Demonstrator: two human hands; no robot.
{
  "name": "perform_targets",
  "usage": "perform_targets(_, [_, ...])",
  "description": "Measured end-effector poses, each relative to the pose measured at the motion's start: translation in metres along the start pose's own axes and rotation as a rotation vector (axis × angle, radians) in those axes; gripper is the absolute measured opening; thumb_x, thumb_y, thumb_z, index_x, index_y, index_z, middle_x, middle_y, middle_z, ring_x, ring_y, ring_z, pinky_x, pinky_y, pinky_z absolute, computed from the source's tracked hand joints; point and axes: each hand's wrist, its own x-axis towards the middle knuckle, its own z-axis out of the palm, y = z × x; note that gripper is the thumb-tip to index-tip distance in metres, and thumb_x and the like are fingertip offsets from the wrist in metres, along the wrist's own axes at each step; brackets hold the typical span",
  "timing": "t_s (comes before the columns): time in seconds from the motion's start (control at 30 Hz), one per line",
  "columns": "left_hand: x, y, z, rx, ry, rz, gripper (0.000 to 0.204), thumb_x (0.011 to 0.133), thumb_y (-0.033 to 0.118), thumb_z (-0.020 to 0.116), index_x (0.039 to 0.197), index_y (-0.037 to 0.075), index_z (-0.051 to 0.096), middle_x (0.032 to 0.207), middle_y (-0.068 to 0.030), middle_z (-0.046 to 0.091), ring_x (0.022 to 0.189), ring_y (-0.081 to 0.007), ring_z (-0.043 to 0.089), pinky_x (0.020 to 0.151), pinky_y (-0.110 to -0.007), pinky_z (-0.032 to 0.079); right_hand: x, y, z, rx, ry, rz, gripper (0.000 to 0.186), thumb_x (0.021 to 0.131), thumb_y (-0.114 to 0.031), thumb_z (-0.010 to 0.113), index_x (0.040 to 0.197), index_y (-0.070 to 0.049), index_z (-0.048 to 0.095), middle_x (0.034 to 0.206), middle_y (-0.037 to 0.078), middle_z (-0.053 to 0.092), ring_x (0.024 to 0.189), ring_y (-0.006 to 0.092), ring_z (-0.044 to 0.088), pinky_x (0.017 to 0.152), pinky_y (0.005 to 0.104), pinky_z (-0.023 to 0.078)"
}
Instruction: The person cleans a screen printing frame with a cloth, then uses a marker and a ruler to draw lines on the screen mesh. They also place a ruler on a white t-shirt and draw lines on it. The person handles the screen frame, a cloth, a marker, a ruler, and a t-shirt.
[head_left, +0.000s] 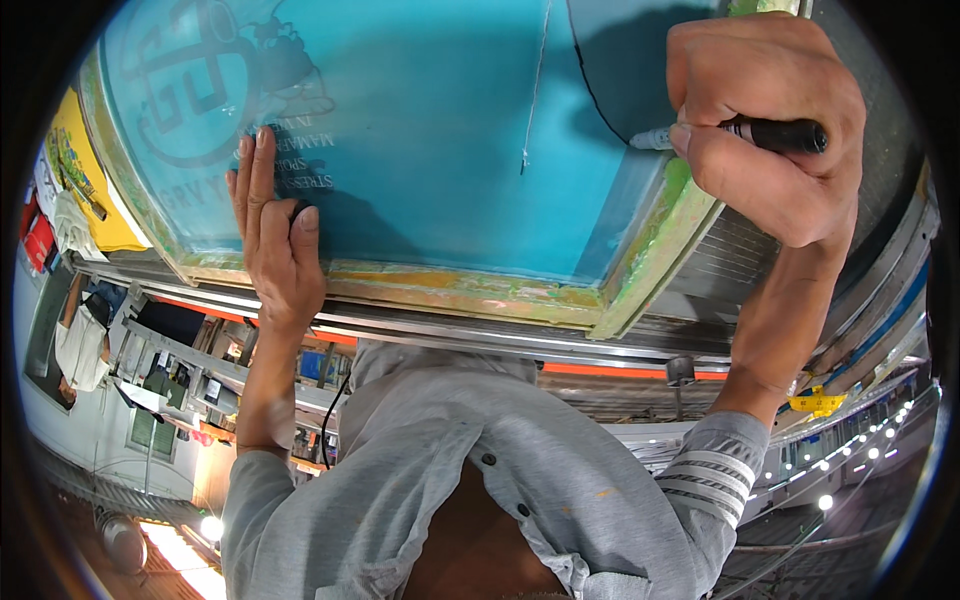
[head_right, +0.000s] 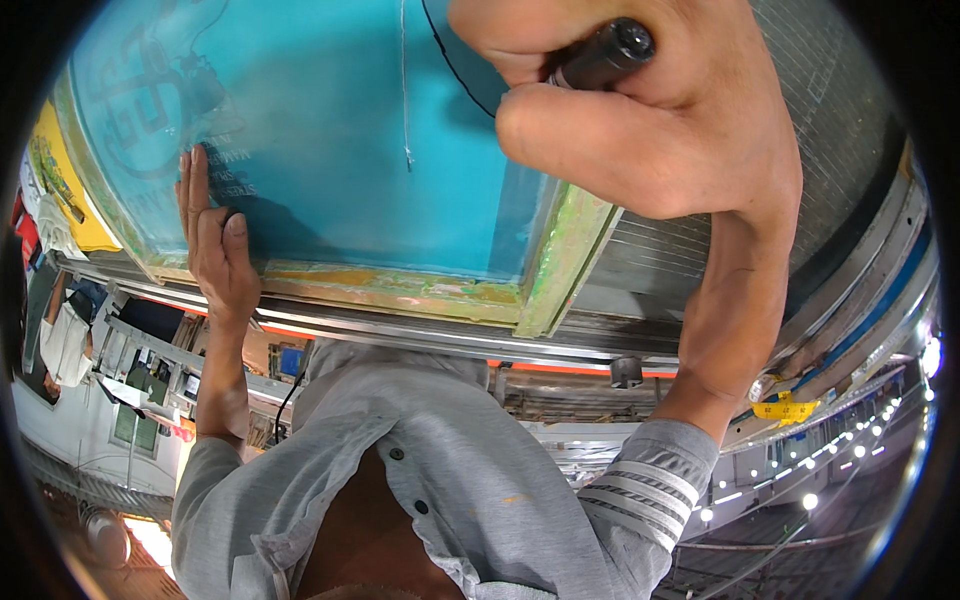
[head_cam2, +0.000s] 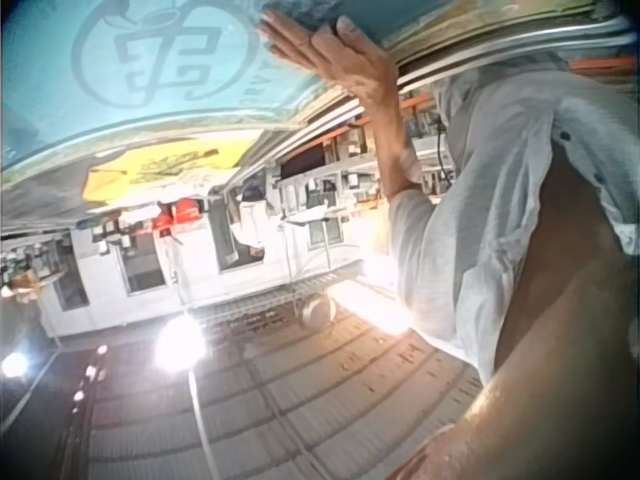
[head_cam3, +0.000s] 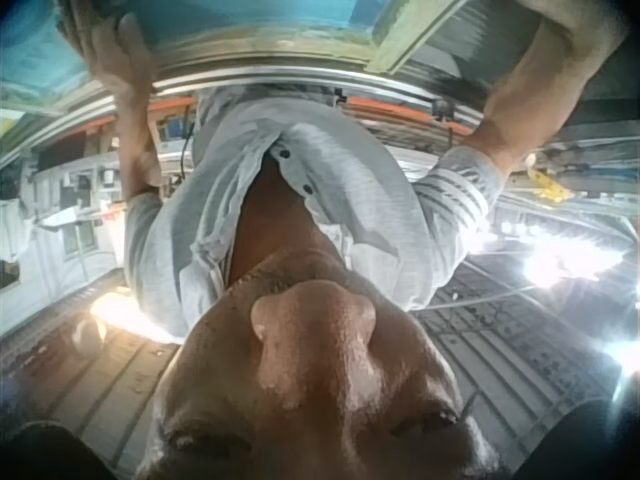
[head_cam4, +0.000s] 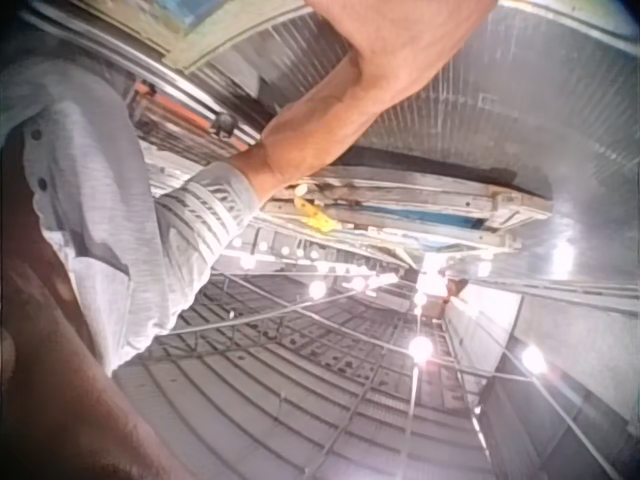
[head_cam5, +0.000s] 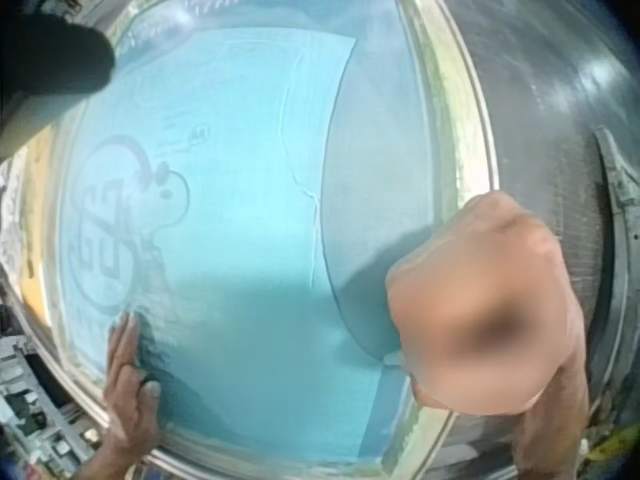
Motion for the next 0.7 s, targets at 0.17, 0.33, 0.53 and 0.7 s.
perform_targets(0.17, [-0.001, 0.000, -0.002, 0.002, 0.004, 0.007, 0.023, 0.104, 0.015, 0.051, 0.086, 0.001, 0.053, 0.155, -0.0242, 0.046, 0.151, -0.0428, 0.031, 0.123, -0.056, 0.019, 0.004, -0.013, -0.009, -0.012, -0.024, 0.088, 0.007, 0.066, 0.000, 0.059, 0.069, -0.001, 0.053, 0.064, 0.007, 0.051, 0.053, 0.0168, 0.043, 0.050, 0.0309, 0.031])
perform_targets(0.33, [0.002, 0.001, -0.002, 0.003, -0.016, 0.010, 0.021, 0.103, 0.012, 0.052, 0.086, 0.001, 0.051, 0.158, -0.0221, 0.042, 0.151, -0.0420, 0.031, 0.122, -0.058, 0.017, -0.040, -0.025, 0.021, 0.144, 0.417, 0.184, 0.013, 0.074, 0.000, 0.061, 0.087, 0.000, 0.058, 0.085, 0.011, 0.059, 0.068, 0.0127, 0.046, 0.060, 0.0269, 0.034])
perform_targets(0.53, [-0.001, 0.003, -0.001, 0.002, 0.024, 0.047, 0.015, 0.102, 0.008, 0.055, 0.089, 0.001, 0.051, 0.159, -0.0220, 0.040, 0.151, -0.0429, 0.030, 0.121, -0.062, 0.015, -0.049, -0.035, 0.058, 0.216, 0.634, 0.407, 0.010, 0.086, -0.006, 0.060, 0.092, 0.002, 0.062, 0.085, 0.005, 0.061, 0.072, 0.0093, 0.050, 0.062, 0.0241, 0.037])
perform_targets(0.7, [-0.002, 0.001, 0.005, 0.014, 0.040, 0.049, 0.018, 0.104, 0.013, 0.052, 0.091, 0.001, 0.051, 0.162, -0.0190, 0.037, 0.152, -0.0405, 0.028, 0.122, -0.061, 0.015, -0.041, -0.049, 0.070, 0.337, 0.925, 0.353, 0.014, 0.092, -0.007, 0.062, 0.102, 0.002, 0.063, 0.080, 0.004, 0.062, 0.066, 0.0087, 0.053, 0.059, 0.0236, 0.040])
